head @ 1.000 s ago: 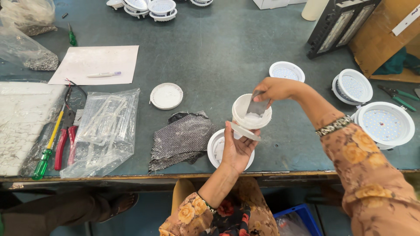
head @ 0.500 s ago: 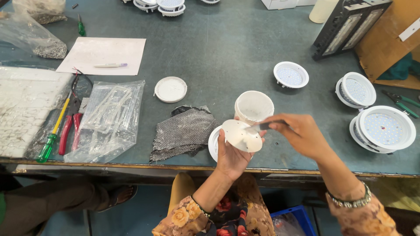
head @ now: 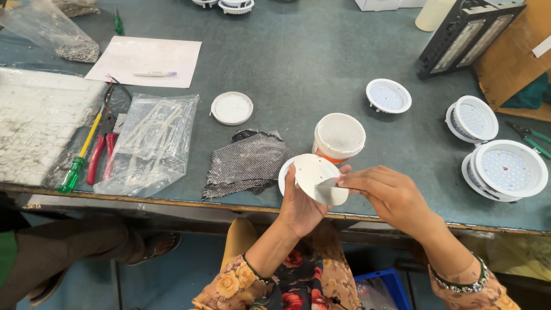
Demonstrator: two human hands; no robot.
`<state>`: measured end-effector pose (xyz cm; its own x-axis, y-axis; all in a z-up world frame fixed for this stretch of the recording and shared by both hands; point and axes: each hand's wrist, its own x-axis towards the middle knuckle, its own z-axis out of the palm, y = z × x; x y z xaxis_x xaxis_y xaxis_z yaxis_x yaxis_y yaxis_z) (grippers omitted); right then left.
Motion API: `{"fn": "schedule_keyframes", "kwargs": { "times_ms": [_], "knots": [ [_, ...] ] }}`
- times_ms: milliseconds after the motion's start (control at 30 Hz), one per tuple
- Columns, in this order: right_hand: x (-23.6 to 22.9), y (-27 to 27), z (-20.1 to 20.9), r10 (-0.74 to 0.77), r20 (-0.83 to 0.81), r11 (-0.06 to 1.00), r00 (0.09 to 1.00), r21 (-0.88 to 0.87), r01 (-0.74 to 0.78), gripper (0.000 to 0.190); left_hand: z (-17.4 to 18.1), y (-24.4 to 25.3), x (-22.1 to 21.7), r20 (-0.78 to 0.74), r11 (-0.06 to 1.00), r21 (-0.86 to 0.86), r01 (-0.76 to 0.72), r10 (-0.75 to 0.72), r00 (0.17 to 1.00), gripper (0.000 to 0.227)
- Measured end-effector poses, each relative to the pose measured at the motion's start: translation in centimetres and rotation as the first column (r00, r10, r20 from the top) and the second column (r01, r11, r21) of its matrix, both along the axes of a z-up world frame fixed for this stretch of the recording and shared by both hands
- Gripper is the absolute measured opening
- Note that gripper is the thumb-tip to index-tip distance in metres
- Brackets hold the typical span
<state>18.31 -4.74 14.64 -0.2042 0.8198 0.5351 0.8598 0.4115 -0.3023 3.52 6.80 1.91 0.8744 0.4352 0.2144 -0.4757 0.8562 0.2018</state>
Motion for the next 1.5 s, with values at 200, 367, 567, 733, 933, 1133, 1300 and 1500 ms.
{"fn": "schedule_keyframes", "kwargs": {
  "times_ms": [200,367,567,733,933,1133,1300,1500],
  "knots": [
    [-0.2,-1.2,0.3,0.037,-0.013,0.999,0.999,-0.037,-0.038,0.038,0.2,-0.7,-0.9,-0.009,0.997,-0.046,0.06,-0.061,0.998,0.09],
    [-0.3,-2.8,0.0,0.022,-0.043,0.999,0.999,-0.047,-0.024,0.036,0.5,-1.2,-1.2,-0.014,0.999,-0.033,0.043,-0.044,0.999,0.086],
    [-0.3,-4.6,-1.4,-0.003,-0.054,1.0,0.999,-0.008,0.002,0.03,-0.1,-1.3,-1.1,0.035,0.996,-0.085,0.039,-0.036,0.999,0.08],
    [-0.5,-5.0,-2.2,-0.139,-0.162,0.99,0.977,-0.013,0.139,0.029,-0.1,-1.1,-1.3,-0.065,0.994,0.008,-0.107,0.107,0.992,0.086],
    [-1.2,-3.3,-2.0,-0.278,-0.369,0.96,0.887,-0.071,0.271,0.017,0.0,-2.1,-2.3,-0.06,0.867,0.423,-0.265,0.319,0.946,0.116],
    [-3.5,-1.4,-1.3,-0.323,-0.335,0.946,0.885,-0.083,0.313,0.019,-0.3,-1.7,-3.1,0.002,0.805,0.493,-0.329,0.377,0.926,0.121],
    [-5.5,-0.7,-1.6,-0.204,-0.284,0.974,0.937,0.039,0.224,0.019,-1.2,-1.7,-3.1,-0.016,0.823,0.461,-0.333,0.383,0.924,0.121],
    [-8.6,-1.1,-3.3,-0.281,-0.363,0.943,0.888,0.068,0.326,0.023,-2.7,-1.4,-2.4,-0.024,0.734,0.566,-0.376,0.471,0.882,0.12]
  ]
}}
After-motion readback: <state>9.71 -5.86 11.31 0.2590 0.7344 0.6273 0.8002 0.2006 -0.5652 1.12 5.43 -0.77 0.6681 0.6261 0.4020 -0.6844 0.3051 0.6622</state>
